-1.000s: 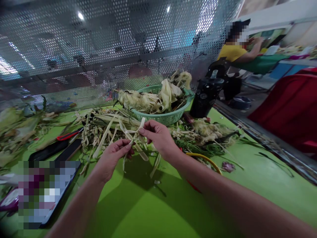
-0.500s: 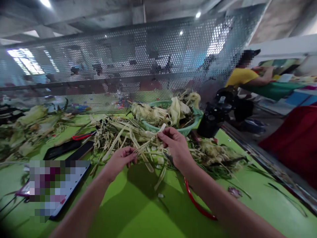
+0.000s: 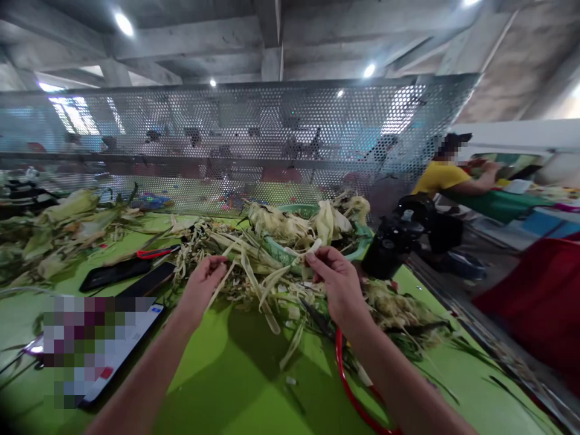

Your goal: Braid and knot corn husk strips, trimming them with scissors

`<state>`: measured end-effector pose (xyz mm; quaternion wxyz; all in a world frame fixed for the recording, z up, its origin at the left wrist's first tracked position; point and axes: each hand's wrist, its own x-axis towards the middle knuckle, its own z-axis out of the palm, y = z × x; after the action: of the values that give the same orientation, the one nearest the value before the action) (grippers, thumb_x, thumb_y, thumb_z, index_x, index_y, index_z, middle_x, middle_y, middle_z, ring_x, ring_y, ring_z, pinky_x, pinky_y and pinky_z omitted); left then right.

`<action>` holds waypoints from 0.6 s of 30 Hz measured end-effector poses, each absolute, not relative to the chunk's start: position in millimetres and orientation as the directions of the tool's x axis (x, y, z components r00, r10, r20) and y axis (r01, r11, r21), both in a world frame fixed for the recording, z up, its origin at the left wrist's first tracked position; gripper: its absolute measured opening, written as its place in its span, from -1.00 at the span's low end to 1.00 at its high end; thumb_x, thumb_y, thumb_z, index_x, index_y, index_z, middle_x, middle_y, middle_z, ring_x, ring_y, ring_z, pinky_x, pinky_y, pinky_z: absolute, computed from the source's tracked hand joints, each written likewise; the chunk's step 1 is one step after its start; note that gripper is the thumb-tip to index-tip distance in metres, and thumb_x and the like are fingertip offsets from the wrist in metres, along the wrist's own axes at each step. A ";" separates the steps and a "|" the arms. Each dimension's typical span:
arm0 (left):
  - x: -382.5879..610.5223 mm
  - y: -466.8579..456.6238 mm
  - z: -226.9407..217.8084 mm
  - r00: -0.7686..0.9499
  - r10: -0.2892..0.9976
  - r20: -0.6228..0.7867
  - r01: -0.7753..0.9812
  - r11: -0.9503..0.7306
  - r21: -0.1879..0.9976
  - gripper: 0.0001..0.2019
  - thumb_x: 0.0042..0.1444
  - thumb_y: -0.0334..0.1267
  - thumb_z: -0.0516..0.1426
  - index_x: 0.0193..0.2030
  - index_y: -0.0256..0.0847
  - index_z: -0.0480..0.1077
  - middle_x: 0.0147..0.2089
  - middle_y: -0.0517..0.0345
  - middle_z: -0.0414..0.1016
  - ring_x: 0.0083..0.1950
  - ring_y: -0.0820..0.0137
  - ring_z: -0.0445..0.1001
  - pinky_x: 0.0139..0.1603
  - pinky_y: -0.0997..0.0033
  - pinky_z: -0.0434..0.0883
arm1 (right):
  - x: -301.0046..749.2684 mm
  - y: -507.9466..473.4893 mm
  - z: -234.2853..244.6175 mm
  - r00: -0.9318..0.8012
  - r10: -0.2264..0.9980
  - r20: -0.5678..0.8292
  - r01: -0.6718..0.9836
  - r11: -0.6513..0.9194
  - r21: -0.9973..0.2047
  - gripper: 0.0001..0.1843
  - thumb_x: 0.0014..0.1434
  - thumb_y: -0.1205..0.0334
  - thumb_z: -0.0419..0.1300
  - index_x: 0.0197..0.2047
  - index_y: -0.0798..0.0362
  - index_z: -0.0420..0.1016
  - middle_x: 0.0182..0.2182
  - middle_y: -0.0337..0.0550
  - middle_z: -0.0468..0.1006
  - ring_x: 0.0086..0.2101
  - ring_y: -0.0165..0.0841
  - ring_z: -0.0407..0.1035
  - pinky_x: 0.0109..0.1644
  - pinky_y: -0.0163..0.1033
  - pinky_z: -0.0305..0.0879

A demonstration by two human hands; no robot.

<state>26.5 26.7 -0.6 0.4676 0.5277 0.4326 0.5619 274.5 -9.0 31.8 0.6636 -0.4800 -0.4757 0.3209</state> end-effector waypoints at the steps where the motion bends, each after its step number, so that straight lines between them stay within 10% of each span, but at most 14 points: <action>1: 26.5 24.2 2.6 -0.034 0.967 0.252 -0.055 -0.254 0.966 -0.71 0.05 -0.13 0.18 -0.12 -0.22 0.41 -0.24 0.12 0.44 -0.22 0.43 0.37 -0.18 0.48 0.29 | 272.5 -10.0 31.1 0.310 0.894 0.324 0.061 0.321 -0.945 -0.78 -0.02 0.13 0.33 -0.41 0.06 0.41 -0.49 -0.28 0.31 -0.54 -0.49 0.11 -0.52 -0.36 0.05; 8: 44.0 3.2 11.6 0.356 0.754 0.552 0.181 -0.636 0.750 -0.78 0.17 -0.20 0.08 -0.11 -0.12 0.49 -0.09 0.03 0.51 0.03 0.24 0.35 0.09 0.22 0.24 | 236.0 -24.9 21.4 -0.025 0.966 0.258 0.291 0.254 -0.923 -0.76 0.04 0.08 0.26 -0.42 0.08 0.40 -0.55 -0.31 0.30 -0.52 -0.47 0.14 -0.45 -0.35 0.10; 18: 49.7 4.5 -4.5 0.414 0.832 0.370 0.193 -0.478 0.857 -0.83 0.08 -0.20 0.14 -0.25 -0.15 0.53 -0.24 0.06 0.55 -0.14 0.27 0.44 -0.08 0.27 0.33 | 223.6 -29.8 13.6 -0.046 0.956 0.288 0.332 0.287 -0.899 -0.80 0.06 0.12 0.24 -0.39 0.08 0.40 -0.49 -0.25 0.40 -0.43 -0.41 0.25 -0.34 -0.32 0.20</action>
<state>49.7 4.5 -4.5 0.3803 0.7498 0.3415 0.4202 223.6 -29.8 13.6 0.4771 -0.4994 -0.6448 0.3273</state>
